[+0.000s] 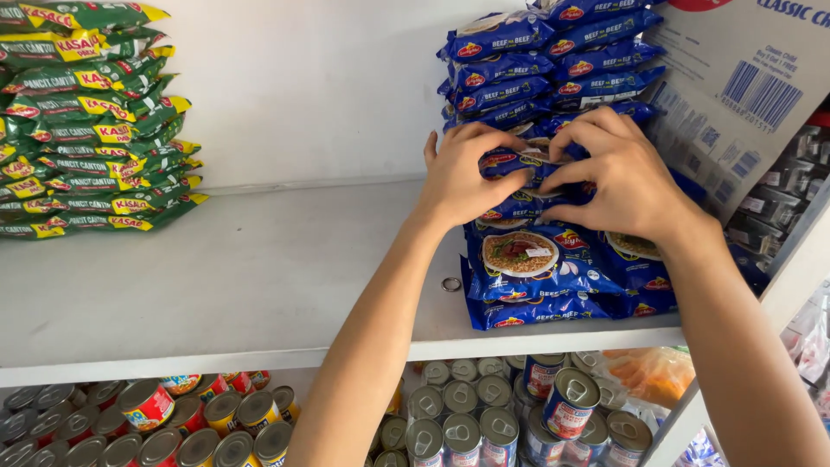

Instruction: The recorder is taking instant noodle packages from a cardboard box and stacking them neatly on a grocery store shelf.

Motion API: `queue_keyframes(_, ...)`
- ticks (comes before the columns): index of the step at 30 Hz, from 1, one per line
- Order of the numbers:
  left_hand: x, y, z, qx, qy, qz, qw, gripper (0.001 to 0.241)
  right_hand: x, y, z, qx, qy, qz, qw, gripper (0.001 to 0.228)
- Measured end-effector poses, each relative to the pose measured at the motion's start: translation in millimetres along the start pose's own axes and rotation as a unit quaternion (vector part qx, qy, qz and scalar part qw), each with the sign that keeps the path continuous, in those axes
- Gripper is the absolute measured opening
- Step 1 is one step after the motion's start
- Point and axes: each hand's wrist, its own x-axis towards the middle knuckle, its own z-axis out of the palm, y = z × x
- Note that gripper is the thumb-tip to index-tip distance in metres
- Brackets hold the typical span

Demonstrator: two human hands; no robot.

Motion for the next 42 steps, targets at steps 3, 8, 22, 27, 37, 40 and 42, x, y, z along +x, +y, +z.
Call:
queue_keyframes(3, -0.5, 3.5, -1.1, -0.007, -0.036, -0.014, 0.999, 0.034, -1.9, 2.3, 2.9, -0.001, -0.023, 0.001, 1.0, 0.026)
queue_keyframes(8, -0.4, 7.4, -4.0, -0.027, -0.072, -0.052, 0.996, 0.034, -5.0, 1.9, 6.1, 0.01, -0.03, 0.0, 0.999, 0.019)
queue_keyframes(22, -1.0, -3.0, -7.7, -0.119, -0.078, 0.006, 0.99, 0.04, 3.2, -9.4, 3.7, 0.101, -0.061, 0.085, 0.989, 0.033)
queue_keyframes(27, -4.5, -4.6, -5.2, -0.106, -0.098, 0.004, 0.99, 0.054, 3.0, -5.6, 8.5, 0.075, -0.045, 0.093, 0.992, 0.036)
queue_keyframes(37, -6.9, -24.0, 7.1, -0.008, -0.103, 0.042, 0.994, 0.087, 5.6, -1.6, 11.5, 0.032, -0.036, 0.075, 0.996, 0.051)
queue_keyframes(40, -17.4, -13.4, 15.5, 0.023, -0.077, 0.029, 0.996, 0.085, -4.2, 4.8, 18.2, 0.058, -0.05, 0.085, 0.993, 0.064)
queue_keyframes(42, -13.3, -4.0, 6.5, 0.059, -0.058, 0.03, 0.996, 0.088, 1.2, 12.5, 19.6, 0.059, -0.056, 0.093, 0.992, 0.066)
